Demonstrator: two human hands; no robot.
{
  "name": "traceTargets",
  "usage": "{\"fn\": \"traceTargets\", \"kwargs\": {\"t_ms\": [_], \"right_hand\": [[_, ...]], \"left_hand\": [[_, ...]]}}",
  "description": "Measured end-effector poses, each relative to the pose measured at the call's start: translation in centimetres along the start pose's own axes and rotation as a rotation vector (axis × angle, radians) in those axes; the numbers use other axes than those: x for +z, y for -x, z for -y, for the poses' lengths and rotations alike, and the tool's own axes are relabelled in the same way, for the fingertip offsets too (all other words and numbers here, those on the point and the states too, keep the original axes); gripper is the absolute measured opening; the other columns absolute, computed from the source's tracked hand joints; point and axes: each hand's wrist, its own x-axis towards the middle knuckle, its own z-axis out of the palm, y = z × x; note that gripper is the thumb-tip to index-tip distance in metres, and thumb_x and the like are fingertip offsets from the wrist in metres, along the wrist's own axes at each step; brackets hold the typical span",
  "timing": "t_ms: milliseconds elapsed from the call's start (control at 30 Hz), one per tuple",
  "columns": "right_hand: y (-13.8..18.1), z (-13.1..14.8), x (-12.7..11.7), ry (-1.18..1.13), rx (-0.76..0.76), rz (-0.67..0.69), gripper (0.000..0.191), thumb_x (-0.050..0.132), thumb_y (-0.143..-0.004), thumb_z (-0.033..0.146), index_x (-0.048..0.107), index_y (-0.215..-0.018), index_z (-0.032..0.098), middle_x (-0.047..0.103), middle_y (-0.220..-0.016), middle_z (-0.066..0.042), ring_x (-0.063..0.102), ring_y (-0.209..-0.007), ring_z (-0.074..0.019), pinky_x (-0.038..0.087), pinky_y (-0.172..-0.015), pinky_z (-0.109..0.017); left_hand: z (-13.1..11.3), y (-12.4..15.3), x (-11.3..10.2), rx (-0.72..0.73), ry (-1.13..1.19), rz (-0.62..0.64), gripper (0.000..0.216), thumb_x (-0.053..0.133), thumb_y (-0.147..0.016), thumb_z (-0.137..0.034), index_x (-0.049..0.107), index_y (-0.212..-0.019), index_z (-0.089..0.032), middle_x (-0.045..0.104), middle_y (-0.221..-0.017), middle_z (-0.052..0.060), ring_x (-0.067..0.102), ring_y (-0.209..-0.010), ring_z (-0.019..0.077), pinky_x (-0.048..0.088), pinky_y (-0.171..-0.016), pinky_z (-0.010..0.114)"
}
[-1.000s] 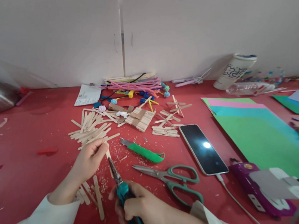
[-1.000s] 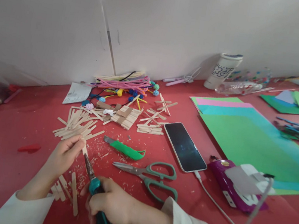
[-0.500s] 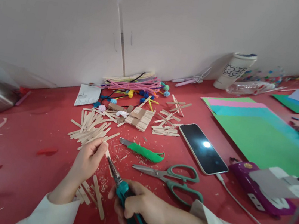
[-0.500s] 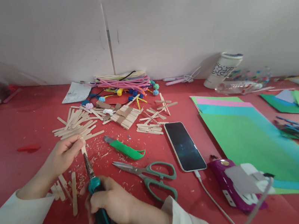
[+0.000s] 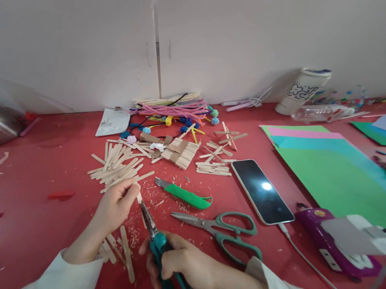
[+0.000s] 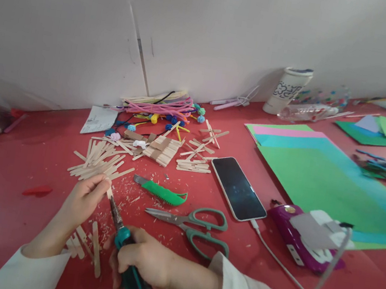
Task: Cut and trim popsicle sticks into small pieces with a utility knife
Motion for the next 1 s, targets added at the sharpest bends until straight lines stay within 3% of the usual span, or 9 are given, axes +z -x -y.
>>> {"fn": "traceTargets", "kwargs": {"t_ms": [400,1000], "right_hand": [[-0.39,-0.39,-0.48,0.030,0.020,0.024,0.036,0.047,-0.039,0.016,0.052,-0.075,0.017,0.051,-0.050,0.005,0.047,-0.037,-0.0091,0.033,-0.035,-0.015],[-0.07,-0.41,-0.43,0.215,0.038,-0.072,0.033,0.043,-0.039,0.017,0.050,-0.070,0.018,0.045,-0.039,0.007,0.042,-0.030,-0.0090,0.028,-0.032,-0.014]], "left_hand": [[0.19,-0.08,0.01,0.005,-0.018,0.016,0.034,0.040,-0.083,-0.040,0.027,-0.057,-0.023,0.024,-0.052,-0.007,0.028,-0.049,0.0109,0.026,-0.047,0.024],[0.58,-0.19,-0.07,0.076,-0.032,0.090,0.033,0.038,-0.085,-0.038,0.026,-0.058,-0.023,0.025,-0.055,-0.006,0.031,-0.051,0.0121,0.028,-0.050,0.024]]}}
